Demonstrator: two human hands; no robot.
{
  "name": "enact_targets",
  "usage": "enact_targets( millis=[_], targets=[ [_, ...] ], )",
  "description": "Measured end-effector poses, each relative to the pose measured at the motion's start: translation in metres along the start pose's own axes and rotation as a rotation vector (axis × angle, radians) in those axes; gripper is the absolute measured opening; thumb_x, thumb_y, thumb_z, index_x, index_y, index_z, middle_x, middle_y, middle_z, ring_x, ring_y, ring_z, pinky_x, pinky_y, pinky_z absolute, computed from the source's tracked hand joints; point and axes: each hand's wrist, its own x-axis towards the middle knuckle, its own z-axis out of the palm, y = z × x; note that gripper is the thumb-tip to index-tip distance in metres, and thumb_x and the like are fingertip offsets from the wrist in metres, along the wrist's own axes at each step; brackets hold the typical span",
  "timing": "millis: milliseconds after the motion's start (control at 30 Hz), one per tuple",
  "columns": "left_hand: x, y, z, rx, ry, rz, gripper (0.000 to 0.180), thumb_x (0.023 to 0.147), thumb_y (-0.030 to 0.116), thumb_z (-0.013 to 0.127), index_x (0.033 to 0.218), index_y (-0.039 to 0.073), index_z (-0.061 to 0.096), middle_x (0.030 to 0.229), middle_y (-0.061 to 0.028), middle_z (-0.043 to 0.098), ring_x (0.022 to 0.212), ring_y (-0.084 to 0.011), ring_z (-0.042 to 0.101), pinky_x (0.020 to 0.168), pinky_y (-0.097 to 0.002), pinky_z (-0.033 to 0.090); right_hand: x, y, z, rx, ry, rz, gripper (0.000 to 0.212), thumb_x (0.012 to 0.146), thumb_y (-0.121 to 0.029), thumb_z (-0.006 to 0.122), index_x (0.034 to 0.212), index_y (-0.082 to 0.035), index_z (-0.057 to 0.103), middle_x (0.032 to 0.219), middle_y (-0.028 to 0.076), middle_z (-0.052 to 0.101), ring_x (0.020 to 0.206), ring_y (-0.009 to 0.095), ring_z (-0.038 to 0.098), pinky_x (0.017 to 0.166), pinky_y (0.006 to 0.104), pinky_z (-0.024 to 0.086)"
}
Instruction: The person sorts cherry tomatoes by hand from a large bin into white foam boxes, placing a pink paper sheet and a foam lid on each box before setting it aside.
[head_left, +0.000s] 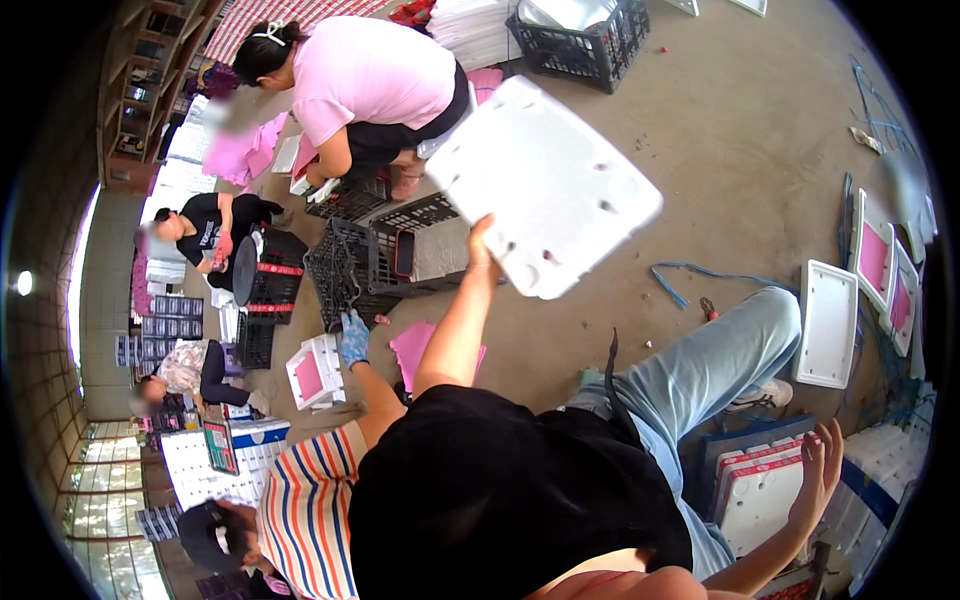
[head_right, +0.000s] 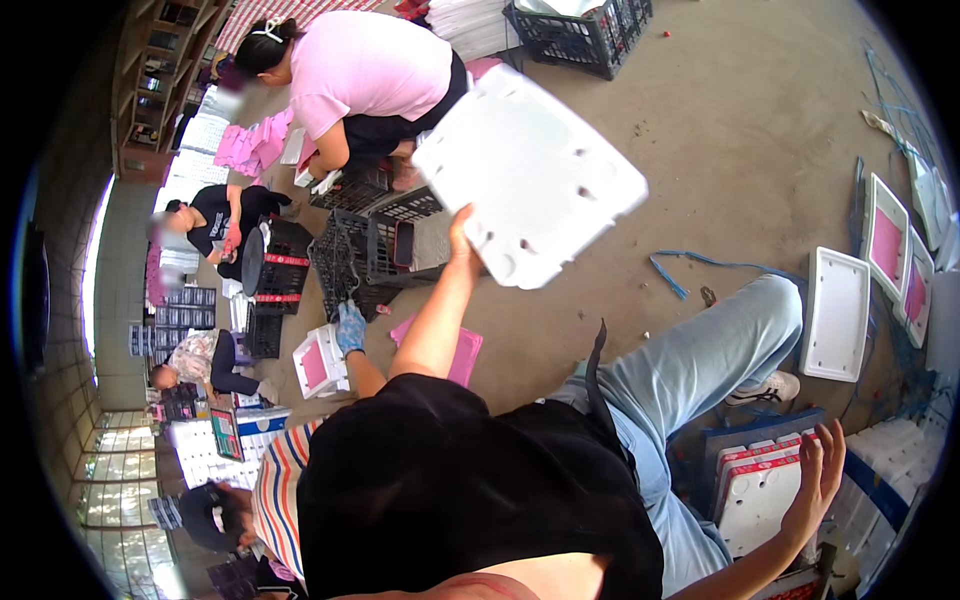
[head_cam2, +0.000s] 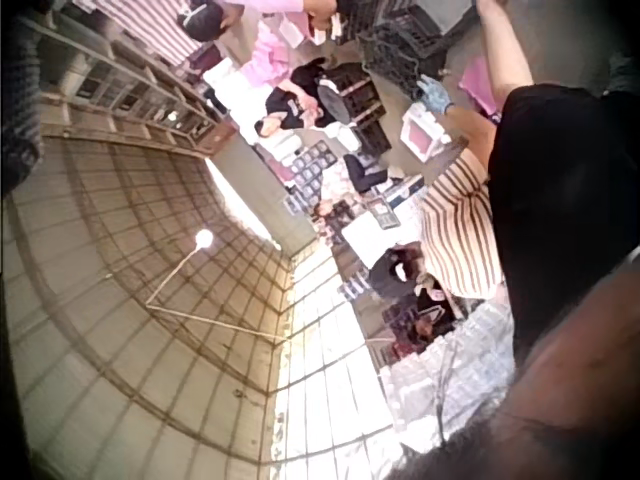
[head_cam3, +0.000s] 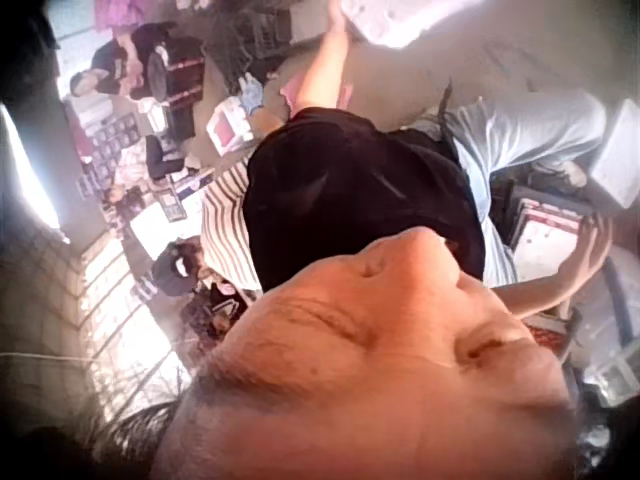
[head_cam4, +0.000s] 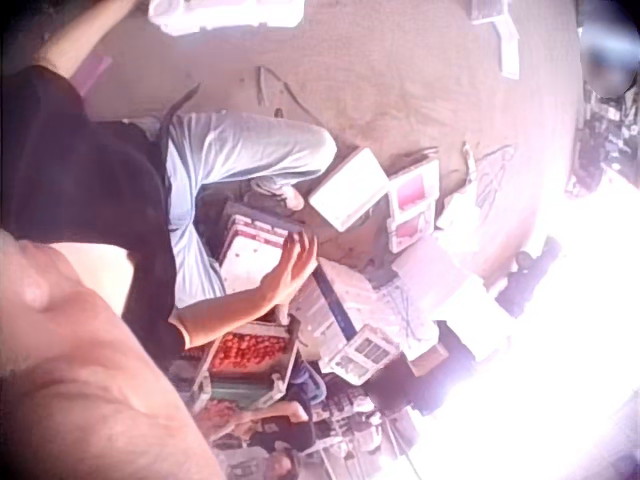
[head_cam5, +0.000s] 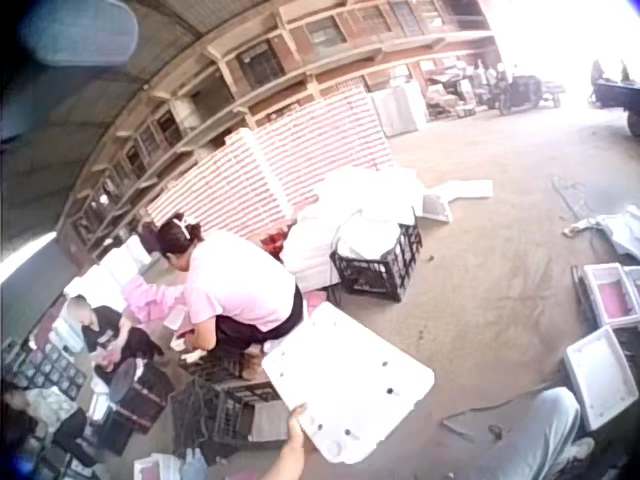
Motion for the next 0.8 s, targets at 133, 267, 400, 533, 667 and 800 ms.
enact_targets(
  millis=[133,267,400,533,667,800],
  targets=[
    [0.051,-0.003,-0.140,-0.216,0.088,0.035,0.042,0.093,0.035,0.053,0.115,0.001,0.063,0.104,-0.0135,0.069,0.098,-0.0328,0.065,0.089,-0.0502,0.052,-0.004,0.019,0.008,0.069,0.026,0.104,0.045,0.100,-0.020,0.061,0.140,-0.002,0.053,0.126,0.011,0.062,0.115,0.024,0.063,0.101,0.0339,0.049],
    [0.057,0.001,-0.258,-0.074,0.187,-0.023,0.068,0.092,0.046,0.056,0.145,0.004,0.047,0.143,-0.0127,0.054,0.131,-0.0362,0.051,0.110,-0.0534,0.039,0.022,0.009,0.005,0.031,-0.014,0.157,0.045,0.101,-0.024,0.059,0.139,-0.002,0.052,0.125,0.011,0.063,0.112,0.019,0.064,0.097,0.0330,0.051],
    [0.073,-0.006,-0.258,0.195,0.323,-0.250,0.064,0.088,0.047,0.067,0.138,0.008,0.055,0.136,-0.0079,0.060,0.121,-0.0330,0.057,0.100,-0.0452,0.045,-0.011,0.022,-0.040,0.111,0.147,0.174,0.049,0.098,-0.032,0.066,0.135,-0.002,0.055,0.120,0.010,0.064,0.107,0.018,0.065,0.094,0.0325,0.052],
    [0.062,-0.004,-0.232,0.813,0.630,-0.107,0.075,0.079,0.047,0.076,0.131,-0.002,0.057,0.127,-0.0243,0.060,0.116,-0.0377,0.058,0.097,-0.0533,0.048,-0.038,0.047,-0.086,0.071,0.310,0.223,0.051,0.096,-0.031,0.067,0.136,-0.003,0.054,0.123,0.011,0.063,0.110,0.019,0.063,0.097,0.0351,0.051],
    [0.032,0.032,-0.109,1.343,0.797,0.322,0.074,0.081,0.045,0.077,0.131,-0.004,0.055,0.128,-0.0265,0.058,0.117,-0.0403,0.056,0.097,-0.0541,0.047,-0.030,0.075,-0.171,-0.075,0.684,0.147,0.049,0.093,-0.028,0.070,0.132,0.000,0.058,0.118,0.011,0.066,0.108,0.020,0.063,0.095,0.0339,0.050],
    [0.046,-0.076,0.035,1.541,0.394,0.691,0.073,0.082,0.043,0.079,0.131,-0.006,0.054,0.129,-0.0287,0.057,0.118,-0.0428,0.055,0.098,-0.0549,0.047,-0.073,0.101,-0.330,-0.736,1.123,0.138,0.054,0.086,-0.028,0.073,0.130,0.001,0.059,0.119,0.020,0.066,0.114,0.033,0.062,0.098,0.0399,0.048]
  ],
)
